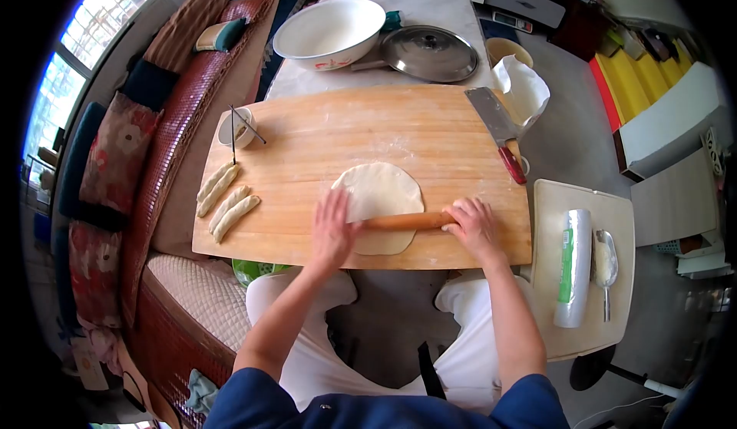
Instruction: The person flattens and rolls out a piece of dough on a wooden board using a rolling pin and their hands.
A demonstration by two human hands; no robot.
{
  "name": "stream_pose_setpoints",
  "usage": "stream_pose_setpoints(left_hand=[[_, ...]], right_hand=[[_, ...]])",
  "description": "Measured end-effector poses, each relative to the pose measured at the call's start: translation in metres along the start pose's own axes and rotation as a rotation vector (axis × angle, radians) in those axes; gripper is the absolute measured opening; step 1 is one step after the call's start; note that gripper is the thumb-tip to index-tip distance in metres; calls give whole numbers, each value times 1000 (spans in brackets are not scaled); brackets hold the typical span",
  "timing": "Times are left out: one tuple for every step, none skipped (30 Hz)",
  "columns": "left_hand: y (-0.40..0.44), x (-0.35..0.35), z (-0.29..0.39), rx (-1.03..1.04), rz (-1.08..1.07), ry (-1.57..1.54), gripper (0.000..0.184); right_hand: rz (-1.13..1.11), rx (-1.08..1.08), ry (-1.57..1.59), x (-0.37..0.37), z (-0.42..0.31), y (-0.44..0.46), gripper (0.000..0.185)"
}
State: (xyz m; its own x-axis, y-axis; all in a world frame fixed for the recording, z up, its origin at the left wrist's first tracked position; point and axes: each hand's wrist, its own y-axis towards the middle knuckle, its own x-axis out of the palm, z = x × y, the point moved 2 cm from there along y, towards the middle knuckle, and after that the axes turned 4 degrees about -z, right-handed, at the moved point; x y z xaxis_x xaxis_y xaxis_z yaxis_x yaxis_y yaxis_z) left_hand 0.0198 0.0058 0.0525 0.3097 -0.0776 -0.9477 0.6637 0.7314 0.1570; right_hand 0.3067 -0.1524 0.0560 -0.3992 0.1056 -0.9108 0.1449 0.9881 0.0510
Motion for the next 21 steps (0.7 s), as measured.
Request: stream_pose_setpoints(left_hand=[[-9, 4, 10, 70, -107, 32, 76], [-11, 11, 10, 79, -169, 22, 82], [-4, 13, 9, 60, -142, 24, 81], [11, 12, 8, 41, -118, 27, 80], [25, 11, 4, 18, -94, 31, 80], [42, 18, -6, -17, -96, 63, 79], [60, 23, -16, -66, -84, 64, 78], [79, 26, -25, -110, -71, 66, 77], [98, 28, -32, -153, -56, 68, 77], [116, 29, -37, -198, -52, 70, 76], [133, 30, -41, -243, -49, 71, 76], [142, 31, -44, -290, -48, 74, 76], [147, 33, -45, -302, -42, 71, 75], [150, 35, -45, -313, -36, 69, 73], [150, 36, -44, -324, -34, 68, 72], [143, 36, -41, -266, -32, 86, 71], [128, 38, -37, -208, -28, 103, 70], [110, 38, -30, -151, -23, 119, 69], [88, 31, -15, -111, -69, 120, 68], [64, 28, -2, -58, -86, 152, 69], [39, 20, 14, -19, -86, 95, 72]], right_hand=[[71, -15, -56, 5, 3, 8, 43], [142, -32, -112, 10, 7, 19, 45], [216, -48, -167, 14, 13, 32, 47], [175, -57, -181, 17, 20, 47, 49], [175, -44, -194, 20, 25, 62, 47], [180, -34, -210, 22, 30, 79, 46], [191, -22, -225, 24, 34, 95, 44], [180, -2, -199, 27, 39, 111, 44], [169, 20, -175, 31, 44, 126, 43], [156, 41, -151, 32, 46, 138, 42], [151, 64, -148, 32, 49, 150, 42], [144, 88, -143, 33, 51, 160, 42], [138, 113, -136, 34, 52, 165, 42], [135, 94, -144, 36, 52, 164, 42], [129, 77, -151, 37, 53, 162, 41], [126, 61, -160, 36, 55, 159, 41], [108, 42, -152, 35, 57, 149, 41], [91, 23, -146, 33, 55, 129, 41], [75, 3, -141, 32, 53, 109, 41], [156, -52, -133, 35, 56, 91, 41], [166, -57, -132, 30, 49, 75, 42]])
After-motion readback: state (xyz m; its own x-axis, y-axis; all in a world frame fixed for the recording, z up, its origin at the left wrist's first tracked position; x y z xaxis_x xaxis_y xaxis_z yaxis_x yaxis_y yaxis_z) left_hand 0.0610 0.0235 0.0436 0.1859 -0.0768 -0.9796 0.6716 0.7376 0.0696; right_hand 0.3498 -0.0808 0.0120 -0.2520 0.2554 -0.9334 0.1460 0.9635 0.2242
